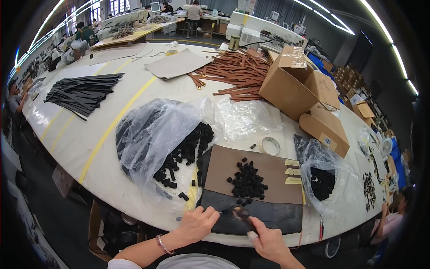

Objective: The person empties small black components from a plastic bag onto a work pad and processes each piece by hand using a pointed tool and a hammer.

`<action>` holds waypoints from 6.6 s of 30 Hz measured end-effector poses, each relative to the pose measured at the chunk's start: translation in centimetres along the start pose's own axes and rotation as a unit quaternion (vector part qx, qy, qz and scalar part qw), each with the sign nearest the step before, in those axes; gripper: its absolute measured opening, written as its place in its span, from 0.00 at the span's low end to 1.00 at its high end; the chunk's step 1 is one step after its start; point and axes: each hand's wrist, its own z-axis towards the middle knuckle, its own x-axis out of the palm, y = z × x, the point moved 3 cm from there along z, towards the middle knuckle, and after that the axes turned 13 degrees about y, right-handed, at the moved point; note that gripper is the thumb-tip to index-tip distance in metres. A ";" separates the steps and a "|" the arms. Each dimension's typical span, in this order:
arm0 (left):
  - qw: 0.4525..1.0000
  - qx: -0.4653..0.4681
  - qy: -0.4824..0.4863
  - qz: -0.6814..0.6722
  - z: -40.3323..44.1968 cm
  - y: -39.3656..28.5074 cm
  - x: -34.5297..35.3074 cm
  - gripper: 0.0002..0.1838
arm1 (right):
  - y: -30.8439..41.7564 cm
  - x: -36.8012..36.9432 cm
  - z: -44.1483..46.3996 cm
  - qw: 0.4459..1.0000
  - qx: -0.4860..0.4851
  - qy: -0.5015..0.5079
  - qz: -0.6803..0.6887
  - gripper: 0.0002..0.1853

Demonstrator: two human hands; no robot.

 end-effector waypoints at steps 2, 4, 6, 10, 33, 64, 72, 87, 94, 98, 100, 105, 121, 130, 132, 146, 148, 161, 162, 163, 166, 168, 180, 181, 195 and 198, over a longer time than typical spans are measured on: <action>1.000 0.001 -0.002 0.002 -0.1 0.0 0.1 0.06 | 0.4 1.3 1.5 0.993 -0.007 0.108 -0.053 0.27; 1.000 0.000 -0.008 0.003 -0.1 0.1 0.2 0.06 | 1.5 0.0 1.7 0.994 -0.026 0.082 -0.074 0.28; 1.000 0.005 -0.008 0.002 -0.1 0.2 0.2 0.06 | 2.8 -1.7 1.0 0.996 -0.052 0.026 -0.072 0.26; 1.000 -0.001 -0.003 0.001 -0.1 0.2 0.2 0.06 | 2.5 -1.1 -0.1 0.996 -0.071 -0.042 0.044 0.24; 0.977 -0.123 -0.094 -0.147 -1.6 0.7 -2.8 0.07 | 2.0 -1.1 -0.1 0.996 -0.048 0.012 -0.077 0.28; 0.981 -0.138 -0.070 -0.113 6.3 2.5 -3.8 0.15 | -10.9 -1.9 -4.4 0.937 0.214 -0.185 -0.202 0.28; 0.992 -0.095 0.052 -0.059 10.1 3.6 1.4 0.12 | -10.2 -1.9 -3.4 0.942 0.194 -0.185 -0.204 0.27; 0.480 -0.115 0.144 -0.857 1.0 -0.4 0.2 0.08 | 1.6 2.9 3.4 0.944 -0.174 -0.156 0.231 0.17; 0.519 -0.143 0.112 -0.835 -0.7 -0.6 0.2 0.08 | 1.3 4.1 3.8 0.928 -0.146 -0.106 0.326 0.14; 0.515 -0.134 0.121 -0.838 -0.8 -0.5 0.4 0.08 | 1.1 4.4 4.1 0.926 -0.187 -0.088 0.316 0.13; 0.512 -0.148 0.097 -0.841 -0.8 -0.6 0.4 0.07 | 1.0 4.7 4.0 0.926 -0.179 -0.099 0.318 0.13; 0.505 -0.152 0.045 -0.848 -0.9 -1.0 0.3 0.06 | 1.5 5.2 3.8 0.923 -0.139 -0.131 0.334 0.12; 0.445 -0.129 0.013 -0.886 -1.3 -0.7 0.0 0.04 | 1.9 6.4 3.9 0.915 -0.154 -0.137 0.347 0.11; 0.378 -0.137 -0.051 -0.914 -1.5 -1.1 0.2 0.04 | 2.5 5.9 4.4 0.940 -0.215 -0.186 0.190 0.14; 0.348 -0.143 -0.049 -0.925 -1.4 -1.2 0.0 0.05 | 2.7 5.6 4.2 0.940 -0.230 -0.190 0.164 0.16; 0.311 -0.145 -0.034 -0.939 -1.7 -1.2 0.2 0.07 | 4.2 2.9 3.6 0.982 -0.154 -0.079 0.071 0.08; 0.329 -0.147 -0.040 -0.932 -1.8 -1.2 0.2 0.07 | 4.1 2.9 3.5 0.982 -0.141 -0.088 0.085 0.07; 0.362 -0.159 -0.061 -0.916 -1.8 -1.2 -0.1 0.06 | 3.6 3.7 3.7 0.978 -0.140 -0.062 0.143 0.10; 0.362 -0.160 -0.061 -0.916 -1.8 -1.2 -0.1 0.06 | 3.7 3.6 3.7 0.977 -0.149 -0.067 0.134 0.08; 0.362 -0.161 -0.061 -0.916 -1.8 -1.2 -0.1 0.06 | 3.7 3.7 3.7 0.977 -0.149 -0.067 0.134 0.08; 0.366 -0.156 -0.061 -0.916 -1.8 -1.2 -0.1 0.06 | 3.5 3.8 3.7 0.978 -0.149 -0.067 0.132 0.08; 0.365 -0.155 -0.062 -0.916 -1.8 -1.2 -0.2 0.06 | 3.4 3.9 3.7 0.979 -0.137 -0.050 0.140 0.12; 0.440 -0.168 -0.074 -0.879 -1.7 -1.4 -0.7 0.05 | 4.2 3.3 3.8 0.977 -0.174 -0.106 0.060 0.09; 0.470 -0.165 -0.083 -0.863 -1.7 -1.4 -0.8 0.05 | 4.2 3.2 3.8 0.977 -0.174 -0.106 0.060 0.09; 0.808 -0.070 -0.082 -0.579 -1.7 -1.8 -3.3 0.10 | 1.7 4.0 4.7 0.933 -0.114 -0.011 0.340 0.07; 0.757 -0.069 -0.069 -0.646 -2.0 -1.6 -2.2 0.10 | 0.9 5.4 4.8 0.905 -0.139 -0.036 0.400 0.07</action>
